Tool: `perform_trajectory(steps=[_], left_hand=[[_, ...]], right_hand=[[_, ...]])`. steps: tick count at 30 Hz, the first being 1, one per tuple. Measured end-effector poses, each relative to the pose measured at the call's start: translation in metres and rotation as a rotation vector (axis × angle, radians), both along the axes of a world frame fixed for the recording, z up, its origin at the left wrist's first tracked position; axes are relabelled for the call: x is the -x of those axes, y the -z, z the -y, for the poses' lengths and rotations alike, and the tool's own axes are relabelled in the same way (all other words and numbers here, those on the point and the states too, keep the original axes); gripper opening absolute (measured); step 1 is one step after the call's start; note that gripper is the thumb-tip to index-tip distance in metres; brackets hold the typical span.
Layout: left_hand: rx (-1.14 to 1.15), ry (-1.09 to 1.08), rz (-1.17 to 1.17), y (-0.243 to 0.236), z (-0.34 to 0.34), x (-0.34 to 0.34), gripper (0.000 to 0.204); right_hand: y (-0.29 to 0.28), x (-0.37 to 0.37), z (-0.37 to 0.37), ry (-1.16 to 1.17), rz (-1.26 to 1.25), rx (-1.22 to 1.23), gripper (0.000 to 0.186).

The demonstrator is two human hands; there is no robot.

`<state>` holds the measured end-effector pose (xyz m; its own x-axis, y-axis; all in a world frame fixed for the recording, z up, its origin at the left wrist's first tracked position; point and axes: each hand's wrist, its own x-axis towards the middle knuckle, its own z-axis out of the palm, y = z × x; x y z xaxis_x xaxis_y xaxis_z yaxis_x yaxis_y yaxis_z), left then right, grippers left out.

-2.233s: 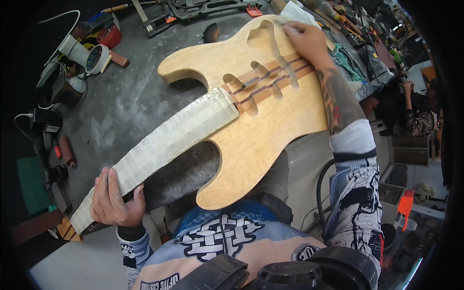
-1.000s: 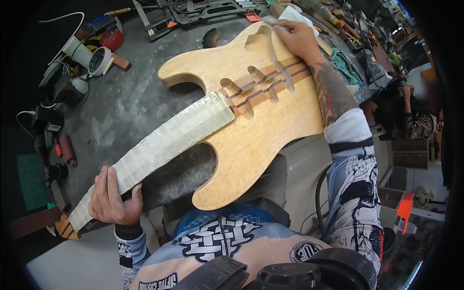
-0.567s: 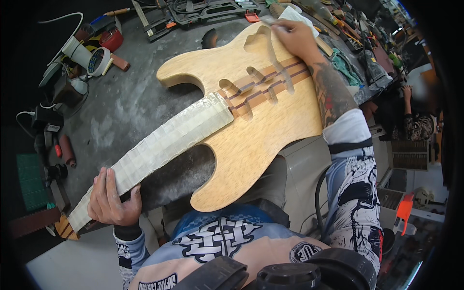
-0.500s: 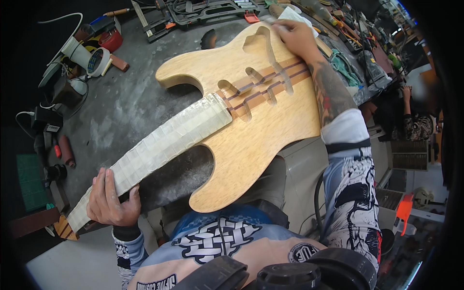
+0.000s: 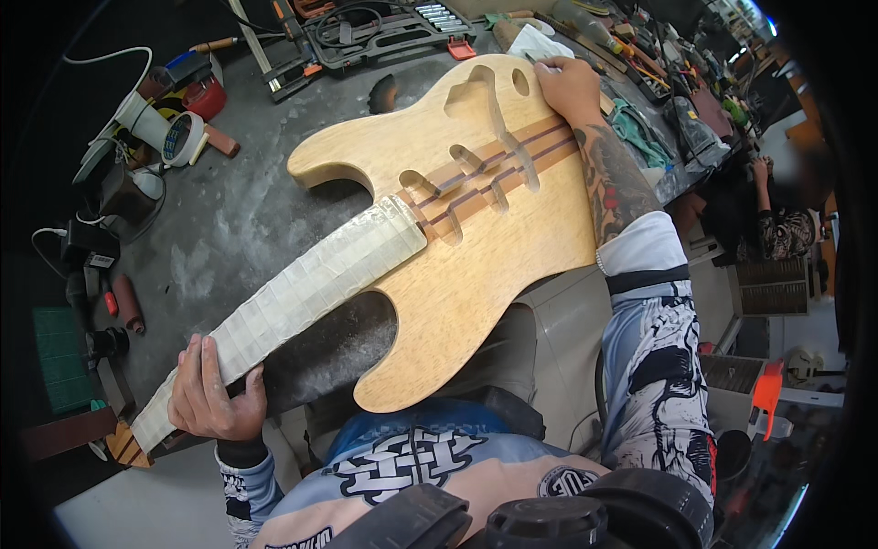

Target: The person sands the body of a wooden guitar using a sanding block. The guitar neck is taped off to protect it. The person works on the upper and lower bouts of the guitar body, smoothing the wood surface.

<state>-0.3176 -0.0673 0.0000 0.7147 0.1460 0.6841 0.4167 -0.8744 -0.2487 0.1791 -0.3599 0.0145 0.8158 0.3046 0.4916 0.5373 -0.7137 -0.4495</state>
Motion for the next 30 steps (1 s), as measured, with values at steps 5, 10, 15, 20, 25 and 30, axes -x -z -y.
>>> perform_trajectory(steps=[5, 10, 15, 20, 25, 30], left_hand=[[-0.015, -0.022, 0.015, -0.002, -0.002, 0.002, 0.064], [-0.009, -0.008, 0.022, 0.0, -0.003, 0.001, 0.064], [0.007, -0.006, 0.025, 0.0, -0.001, -0.001, 0.064], [-0.004, -0.021, 0.03, -0.002, -0.001, 0.0, 0.064], [-0.016, -0.017, 0.035, -0.002, -0.001, -0.001, 0.064], [-0.002, -0.006, 0.036, 0.0, -0.001, -0.003, 0.064]], right_hand=[[-0.004, 0.021, -0.015, -0.134, -0.065, -0.07, 0.032], [0.002, 0.02, -0.004, -0.076, -0.034, -0.006, 0.03], [-0.004, 0.029, 0.013, -0.074, -0.016, 0.003, 0.029], [-0.019, 0.057, 0.011, 0.051, -0.235, -0.042, 0.029], [0.001, 0.081, -0.002, -0.349, 0.222, 0.069, 0.033], [-0.016, 0.068, 0.019, 0.014, -0.12, 0.007, 0.029]])
